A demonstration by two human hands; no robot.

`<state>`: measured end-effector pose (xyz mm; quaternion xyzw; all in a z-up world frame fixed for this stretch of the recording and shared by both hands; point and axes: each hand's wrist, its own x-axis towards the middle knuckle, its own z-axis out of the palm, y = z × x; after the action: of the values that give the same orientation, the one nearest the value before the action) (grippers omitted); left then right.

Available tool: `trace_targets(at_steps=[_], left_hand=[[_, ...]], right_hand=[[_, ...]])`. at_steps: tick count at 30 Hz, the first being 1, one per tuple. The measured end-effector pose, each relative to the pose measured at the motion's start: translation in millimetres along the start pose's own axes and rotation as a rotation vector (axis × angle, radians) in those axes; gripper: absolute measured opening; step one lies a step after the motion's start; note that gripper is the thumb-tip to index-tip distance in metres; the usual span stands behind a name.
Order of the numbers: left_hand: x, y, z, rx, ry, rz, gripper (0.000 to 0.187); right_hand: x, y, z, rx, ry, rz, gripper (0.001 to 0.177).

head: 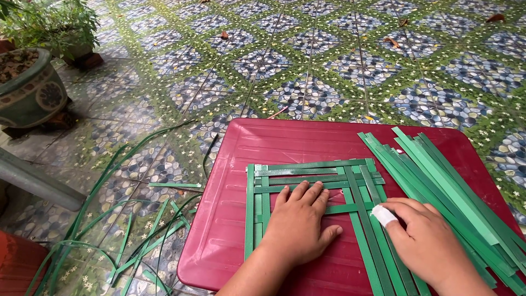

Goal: Weaving green plastic strips vertically through horizontal strips to create a grid pattern on a table.

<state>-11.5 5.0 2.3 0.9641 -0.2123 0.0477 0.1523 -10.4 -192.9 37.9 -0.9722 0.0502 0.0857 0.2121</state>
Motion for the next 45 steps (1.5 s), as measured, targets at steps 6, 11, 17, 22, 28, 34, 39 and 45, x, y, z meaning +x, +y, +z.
trace_targets(at_steps=[6,11,17,22,28,34,39,45], left_hand=[[1,-1,1,-0.007,0.019,0.013,0.066],[2,-1,1,-0.005,-0.012,0.002,0.067],[2,0,-1,0.011,-0.016,0.003,0.065],[1,0,-2,0.013,-0.023,0.002,0.064],[1,-1,-3,0.033,-0.008,0.007,0.062],[1,0,-6,0.039,0.006,-0.009,0.059],[1,-2,-6,0.021,0.000,-0.012,0.058],[0,-2,-7,0.016,0.021,-0.006,0.056]], right_hand=[[-1,-2,-2,-0.001,-0.001,-0.003,0.035],[-2,-4,-4,0.000,-0.013,0.008,0.035],[-1,-3,-3,-0.006,-0.013,0.008,0.035],[-3,-5,-5,-0.009,-0.023,0.030,0.034],[-1,-2,-2,-0.009,-0.001,0.008,0.035],[-2,-4,-5,-0.013,-0.019,0.019,0.036],[-3,-5,-6,-0.011,-0.033,0.027,0.036],[-2,-2,-4,-0.011,-0.018,0.007,0.035]])
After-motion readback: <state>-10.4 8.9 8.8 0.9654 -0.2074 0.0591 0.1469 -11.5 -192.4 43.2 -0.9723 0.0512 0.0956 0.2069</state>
